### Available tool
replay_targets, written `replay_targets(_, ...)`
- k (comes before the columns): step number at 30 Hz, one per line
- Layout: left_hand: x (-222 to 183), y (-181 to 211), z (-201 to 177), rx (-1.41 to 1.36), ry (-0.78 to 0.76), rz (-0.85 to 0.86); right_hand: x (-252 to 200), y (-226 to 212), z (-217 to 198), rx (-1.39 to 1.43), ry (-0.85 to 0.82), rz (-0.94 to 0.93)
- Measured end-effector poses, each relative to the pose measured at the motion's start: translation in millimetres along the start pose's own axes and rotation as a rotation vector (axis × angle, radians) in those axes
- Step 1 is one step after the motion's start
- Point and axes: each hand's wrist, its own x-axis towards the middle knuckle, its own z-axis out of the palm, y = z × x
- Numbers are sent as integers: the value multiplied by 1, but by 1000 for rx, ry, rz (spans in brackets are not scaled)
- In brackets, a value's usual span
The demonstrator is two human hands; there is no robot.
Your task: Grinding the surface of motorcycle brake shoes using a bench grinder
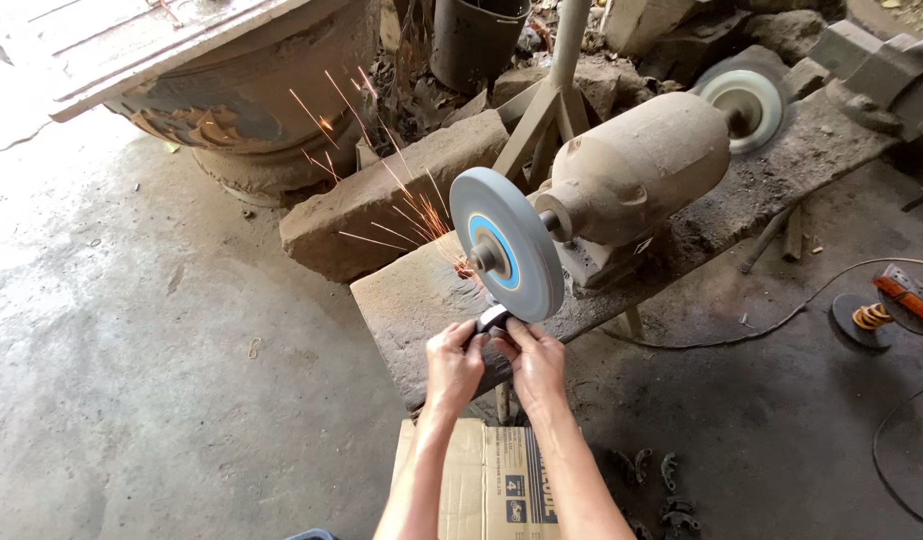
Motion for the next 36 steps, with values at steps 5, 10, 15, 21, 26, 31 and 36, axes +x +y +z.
replay_targets(5,2,-2,9,-18,8,18,7,-3,-5,13,37,-8)
replay_targets(10,-3,-17,-21,22,18,8,-9,2,20,-14,-55,76)
replay_targets(15,-7,-16,-19,12,-8,39,-8,-2,2,52,-88,154)
replay_targets(21,-4,-7,11,-55,-92,-50,9,-11,-25,161,-22,136)
replay_targets(26,0,12,31,-132,-131,-124,-4,-36,-18,176,4,52)
replay_targets(31,-6,8,23,-122,-74,-147,10,-14,-25,84,-53,-1)
replay_targets(36,-5,8,19,-88,-32,-125,-6,-21,-11,81,-38,8)
